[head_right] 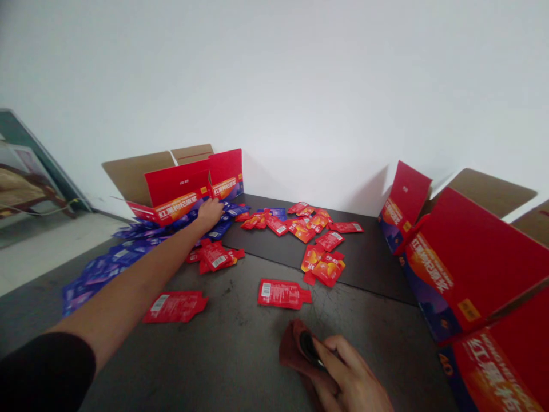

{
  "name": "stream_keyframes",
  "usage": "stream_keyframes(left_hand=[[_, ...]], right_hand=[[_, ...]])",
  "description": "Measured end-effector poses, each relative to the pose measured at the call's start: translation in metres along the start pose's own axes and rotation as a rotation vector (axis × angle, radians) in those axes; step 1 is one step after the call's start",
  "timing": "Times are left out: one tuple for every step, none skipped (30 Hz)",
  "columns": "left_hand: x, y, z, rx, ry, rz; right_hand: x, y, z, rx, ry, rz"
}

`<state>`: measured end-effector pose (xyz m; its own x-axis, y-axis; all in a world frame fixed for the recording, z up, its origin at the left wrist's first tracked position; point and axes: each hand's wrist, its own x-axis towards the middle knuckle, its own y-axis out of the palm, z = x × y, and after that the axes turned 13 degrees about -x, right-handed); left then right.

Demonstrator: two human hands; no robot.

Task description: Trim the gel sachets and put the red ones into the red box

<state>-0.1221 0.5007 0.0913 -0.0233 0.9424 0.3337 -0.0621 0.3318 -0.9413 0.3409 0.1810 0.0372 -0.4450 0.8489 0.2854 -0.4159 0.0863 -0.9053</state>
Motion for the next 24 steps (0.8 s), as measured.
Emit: stream_keyframes(left_hand=[[-0.001,-0.002,0.001,-0.004,-0.008,0.005],[-0.004,-0.004,0.003,-0.01,-0.013,0.008],[-0.007,-0.007,0.003,-0.018,-0.016,0.008],[-0.011,-0.01,0.004,-0.028,-0.018,0.005],[-0.016,-0.014,0.003,-0.04,-0.018,-0.003],[-0.022,-0.019,0.001,-0.054,-0.013,-0.015],[-0.028,-0.024,-0.003,-0.07,-0.003,-0.032],[-0.035,-0.03,-0.009,-0.089,0.015,-0.053],[-0.042,-0.036,-0.018,-0.11,0.043,-0.076],[-0.05,-0.042,-0.03,-0.133,0.082,-0.101],[-0.06,-0.049,-0.044,-0.159,0.134,-0.125],[-0.071,-0.057,-0.061,-0.188,0.2,-0.146],[-0.084,-0.064,-0.079,-0.218,0.277,-0.162],[-0.1,-0.071,-0.098,-0.249,0.36,-0.173],[-0.119,-0.077,-0.118,-0.278,0.453,-0.174],[-0.139,-0.083,-0.136,-0.304,0.546,-0.17],[-0.16,-0.088,-0.153,-0.327,0.631,-0.164],[-0.181,-0.091,-0.168,-0.352,0.738,-0.167],[-0.2,-0.093,-0.18,-0.383,0.916,-0.199],[-0.216,-0.094,-0.189,-0.414,1.065,-0.219],[-0.227,-0.093,-0.197,-0.437,1.173,-0.223],[-0.232,-0.091,-0.202,-0.445,1.23,-0.209],[-0.231,-0.089,-0.206,-0.437,1.222,-0.174],[-0.225,-0.086,-0.209,-0.418,1.17,-0.133]], right_hand=[[0.0,-0.001,0.002,0.006,0.001,-0.001],[0.001,-0.003,0.003,0.016,0.0,-0.005],[0.001,-0.004,0.005,0.024,0.0,-0.014],[0.002,-0.005,0.006,0.031,0.0,-0.03],[0.003,-0.006,0.007,0.036,-0.001,-0.048],[0.004,-0.006,0.008,0.038,-0.002,-0.067],[0.004,-0.007,0.008,0.038,-0.001,-0.084],[0.005,-0.008,0.009,0.038,0.002,-0.099],[0.005,-0.008,0.009,0.04,0.007,-0.111],[0.005,-0.008,0.009,0.044,0.012,-0.122],[0.005,-0.008,0.008,0.047,0.018,-0.134],[0.005,-0.007,0.008,0.048,0.026,-0.145],[0.006,-0.007,0.007,0.047,0.033,-0.15],[0.006,-0.005,0.007,0.043,0.041,-0.153],[0.006,-0.003,0.007,0.037,0.047,-0.153],[0.006,-0.001,0.007,0.029,0.047,-0.153],[0.007,0.001,0.007,0.021,0.04,-0.155],[0.009,0.004,0.008,0.011,0.027,-0.162],[0.01,0.006,0.009,-0.001,0.011,-0.179],[0.012,0.009,0.011,-0.017,-0.003,-0.199],[0.014,0.011,0.013,-0.037,-0.012,-0.223],[0.016,0.013,0.016,-0.061,-0.017,-0.245],[0.018,0.015,0.018,-0.087,-0.021,-0.262],[0.02,0.017,0.021,-0.114,-0.026,-0.271]])
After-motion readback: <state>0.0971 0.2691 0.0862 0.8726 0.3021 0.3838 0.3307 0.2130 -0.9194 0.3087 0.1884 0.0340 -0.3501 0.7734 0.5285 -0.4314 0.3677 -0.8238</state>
